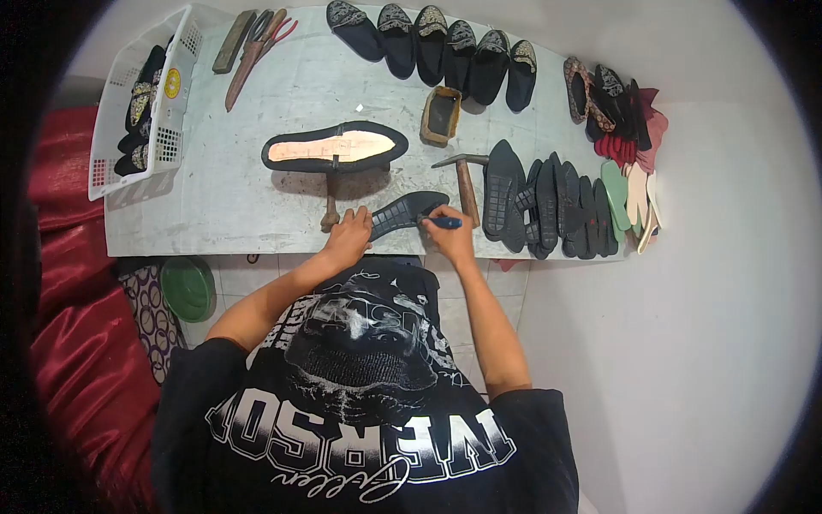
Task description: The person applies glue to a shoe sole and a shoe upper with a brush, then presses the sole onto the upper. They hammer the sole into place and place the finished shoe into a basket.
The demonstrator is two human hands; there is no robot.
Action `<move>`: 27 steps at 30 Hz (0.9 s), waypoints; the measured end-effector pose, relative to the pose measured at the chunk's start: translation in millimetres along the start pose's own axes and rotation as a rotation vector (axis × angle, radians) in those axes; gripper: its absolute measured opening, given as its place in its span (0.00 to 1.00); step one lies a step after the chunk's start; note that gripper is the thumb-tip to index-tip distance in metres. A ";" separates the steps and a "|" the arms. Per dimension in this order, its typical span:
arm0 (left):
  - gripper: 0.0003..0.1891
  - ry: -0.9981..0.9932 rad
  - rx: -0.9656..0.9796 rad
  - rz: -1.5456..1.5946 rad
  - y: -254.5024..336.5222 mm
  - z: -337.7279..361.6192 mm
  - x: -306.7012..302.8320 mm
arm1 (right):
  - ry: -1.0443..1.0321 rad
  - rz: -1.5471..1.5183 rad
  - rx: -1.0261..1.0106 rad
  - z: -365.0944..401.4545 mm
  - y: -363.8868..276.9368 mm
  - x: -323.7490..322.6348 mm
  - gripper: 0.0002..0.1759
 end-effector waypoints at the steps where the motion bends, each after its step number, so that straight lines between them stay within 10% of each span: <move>1: 0.36 0.016 0.003 0.004 0.2 1.0 0.1 | -0.006 0.002 0.003 -3.5 -1.2 -9.0 0.12; 27: 0.36 0.066 0.012 0.054 -1.6 4.1 -0.8 | 0.209 0.418 -0.174 -36.0 -4.9 -53.1 0.11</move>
Point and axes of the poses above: each hand's wrist, its own z-axis away from the middle knuckle, its own x-axis out of the palm, y = z × x, the point moved 7 cm from there along -z, towards the middle knuckle, and after that the axes turned 10 degrees about -y, right-handed, at the moved point
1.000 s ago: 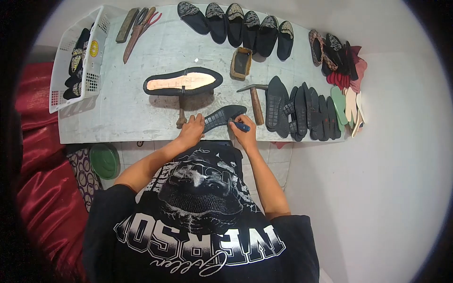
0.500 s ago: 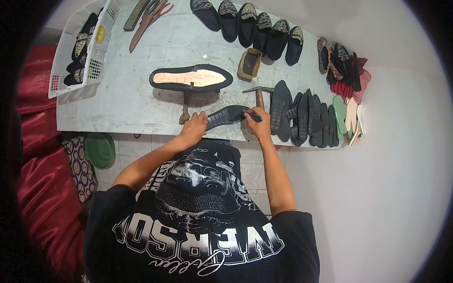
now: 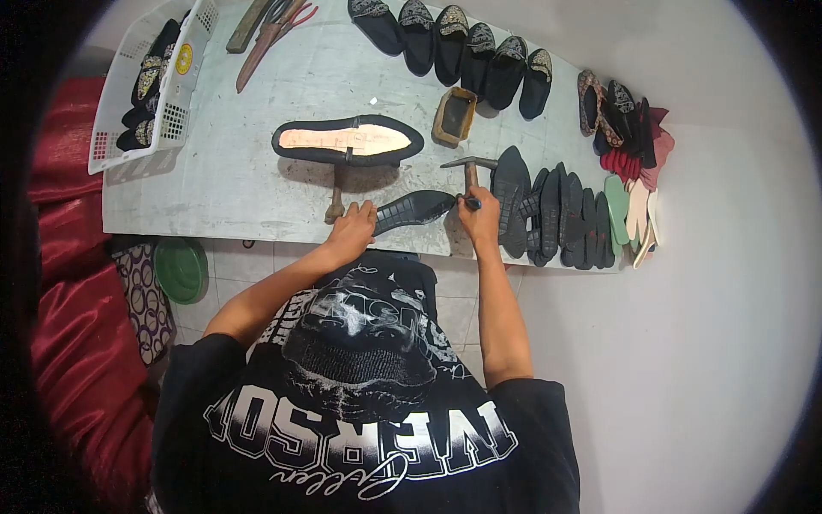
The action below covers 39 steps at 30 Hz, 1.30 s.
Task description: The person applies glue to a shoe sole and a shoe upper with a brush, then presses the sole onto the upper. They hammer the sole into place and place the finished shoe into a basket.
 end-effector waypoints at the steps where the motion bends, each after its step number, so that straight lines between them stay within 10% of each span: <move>1: 0.36 -0.005 -0.003 -0.002 0.3 -0.3 -1.0 | 0.000 0.000 -0.001 0.9 -4.0 -1.9 0.11; 39: 0.26 -0.004 -0.034 -0.017 7.2 -8.1 -1.1 | 0.008 -0.300 0.018 -7.2 -50.3 36.7 0.07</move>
Point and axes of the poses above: each hand's wrist, its own z-axis away from the middle knuckle, its own x-axis out of the palm, y = z × x, the point moved 7 cm from there along -z, towards the middle knuckle, and after that the axes turned 10 degrees about -y, right-handed, at the moved point
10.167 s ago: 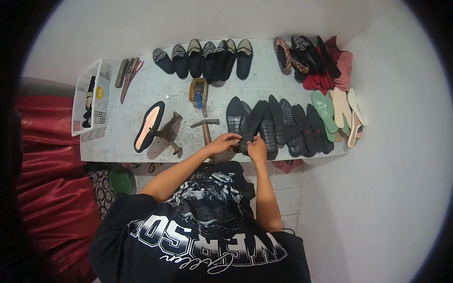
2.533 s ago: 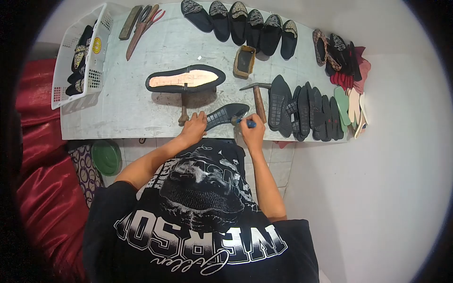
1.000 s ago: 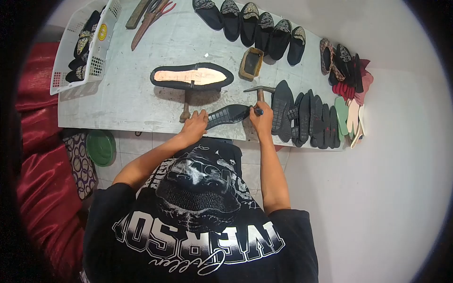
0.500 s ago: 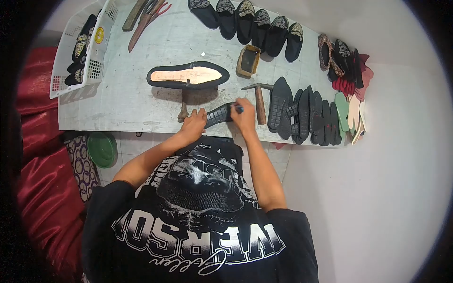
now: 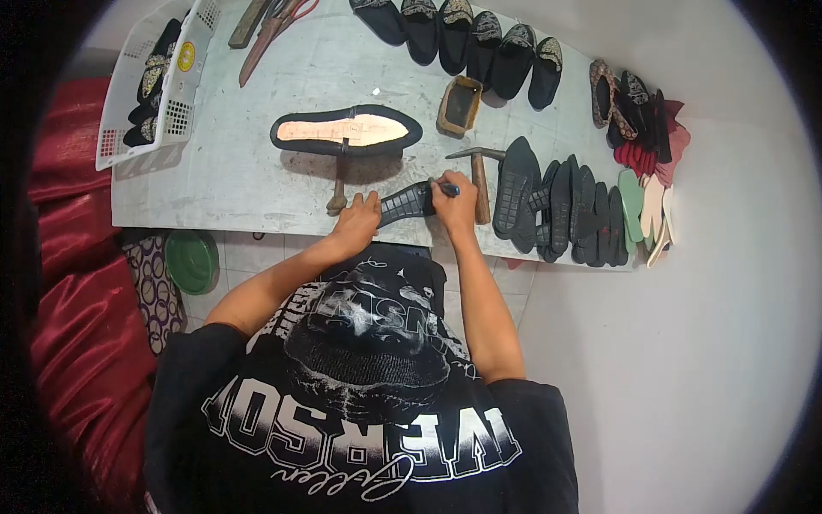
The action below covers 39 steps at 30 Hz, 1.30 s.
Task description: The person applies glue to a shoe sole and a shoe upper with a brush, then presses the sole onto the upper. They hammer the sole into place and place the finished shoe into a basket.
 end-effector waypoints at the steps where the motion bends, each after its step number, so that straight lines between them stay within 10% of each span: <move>1: 0.25 -0.012 -0.008 -0.025 0.3 -1.9 1.6 | 0.017 0.031 -0.018 -1.5 0.4 0.0 0.07; 21: 0.26 -0.059 -0.008 -0.026 1.3 -3.4 0.1 | -0.317 0.156 -0.051 9.5 -6.0 21.9 0.08; 39: 0.27 -0.052 -0.026 0.010 -3.3 -2.2 4.6 | -0.084 0.073 -0.118 30.8 -20.2 13.0 0.08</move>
Point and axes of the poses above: each hand's wrist, its own z-axis away from the middle knuckle, its own x-axis out of the palm, y = z × x, the point moved 7 cm from there along -z, towards the middle knuckle, and after that the axes turned 10 degrees about -y, right-handed, at the moved point
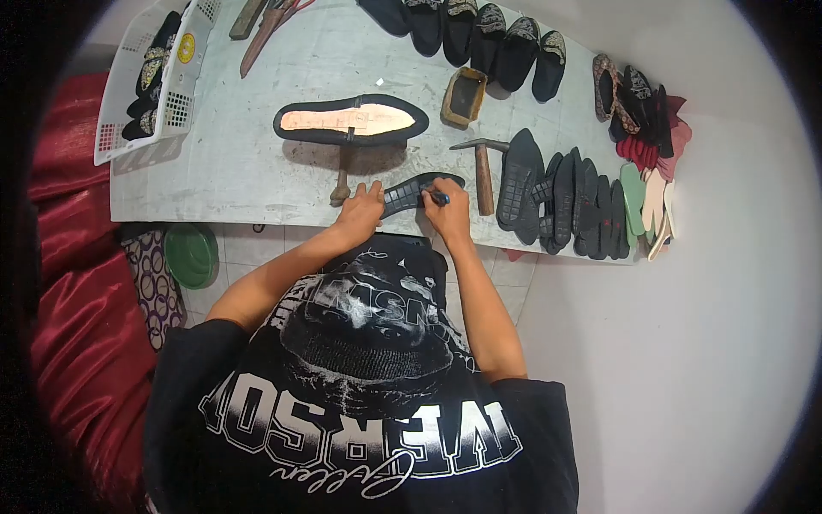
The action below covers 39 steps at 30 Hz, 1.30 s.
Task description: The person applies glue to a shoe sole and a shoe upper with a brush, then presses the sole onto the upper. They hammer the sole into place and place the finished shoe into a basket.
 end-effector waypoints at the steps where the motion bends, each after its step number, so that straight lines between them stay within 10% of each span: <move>1: 0.28 0.019 0.007 -0.008 -0.3 -1.1 0.2 | 0.007 0.030 -0.026 1.6 -1.2 1.0 0.08; 12: 0.26 0.025 0.014 -0.022 1.9 -0.6 -1.5 | -0.087 -0.137 0.060 1.9 17.6 2.5 0.08; 14: 0.09 0.103 0.002 0.025 3.2 2.3 -10.0 | -0.089 -0.142 0.154 1.8 39.5 -14.1 0.09; 18: 0.09 0.056 0.012 0.023 4.9 2.7 -12.9 | 0.082 0.005 0.206 -0.7 74.0 -54.0 0.08; 20: 0.24 0.001 0.002 -0.050 4.5 -2.2 -5.1 | 0.183 0.098 -0.001 5.2 56.2 -42.8 0.09; 32: 0.25 -0.023 0.005 -0.062 4.6 -2.1 -4.3 | 0.198 -0.070 0.219 -0.9 41.9 -24.2 0.06; 39: 0.24 -0.021 0.028 -0.065 7.0 -3.6 -7.5 | 0.148 -0.083 0.011 1.1 28.3 0.5 0.07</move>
Point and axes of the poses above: each hand's wrist, its own z-axis away from the middle knuckle, its own x-axis out of the palm, y = z × x, the point moved 7 cm from there along -z, towards the middle knuckle, and after that the axes turned 10 degrees about -y, right-handed, at the moved point
